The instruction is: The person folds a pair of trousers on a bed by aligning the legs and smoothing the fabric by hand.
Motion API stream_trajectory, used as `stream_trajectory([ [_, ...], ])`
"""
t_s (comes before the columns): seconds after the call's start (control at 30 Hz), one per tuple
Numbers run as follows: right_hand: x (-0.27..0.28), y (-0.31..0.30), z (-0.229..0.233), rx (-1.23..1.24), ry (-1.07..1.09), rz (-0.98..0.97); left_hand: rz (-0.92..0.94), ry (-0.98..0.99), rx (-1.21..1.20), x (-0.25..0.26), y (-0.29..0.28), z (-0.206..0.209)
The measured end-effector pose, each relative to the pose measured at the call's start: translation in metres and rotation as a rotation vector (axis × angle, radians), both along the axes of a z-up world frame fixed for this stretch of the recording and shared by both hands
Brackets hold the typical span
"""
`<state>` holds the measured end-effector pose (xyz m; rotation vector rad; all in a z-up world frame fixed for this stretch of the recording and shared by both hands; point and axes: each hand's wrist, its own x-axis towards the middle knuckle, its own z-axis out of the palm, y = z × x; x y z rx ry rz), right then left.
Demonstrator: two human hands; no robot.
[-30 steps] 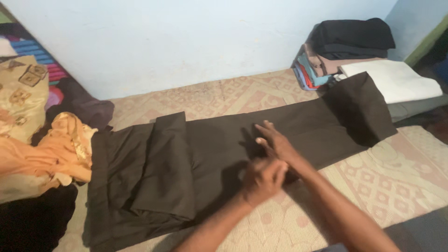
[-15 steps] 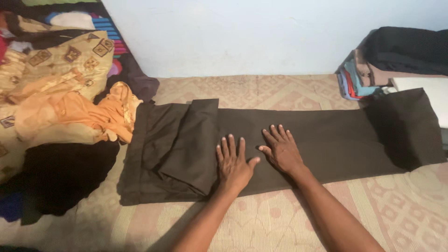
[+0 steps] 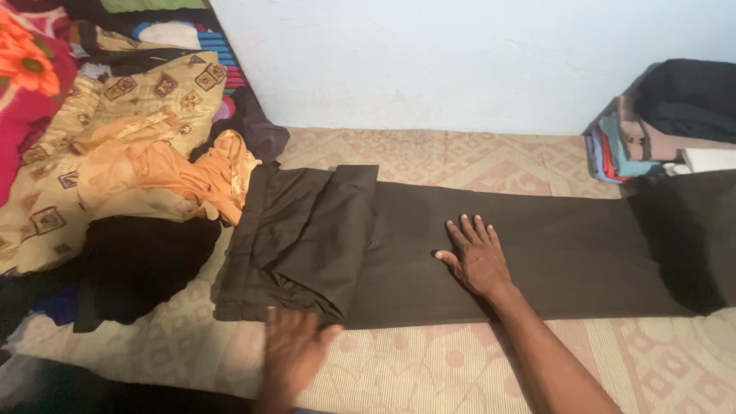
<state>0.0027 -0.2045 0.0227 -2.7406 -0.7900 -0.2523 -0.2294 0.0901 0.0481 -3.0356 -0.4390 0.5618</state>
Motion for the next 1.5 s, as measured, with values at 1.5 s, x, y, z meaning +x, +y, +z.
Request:
stream_trajectory([
  [1.5, 0.015, -0.009, 0.001, 0.545, 0.133, -0.002, 0.114, -0.574, -0.656, 0.123, -0.087, 0.051],
])
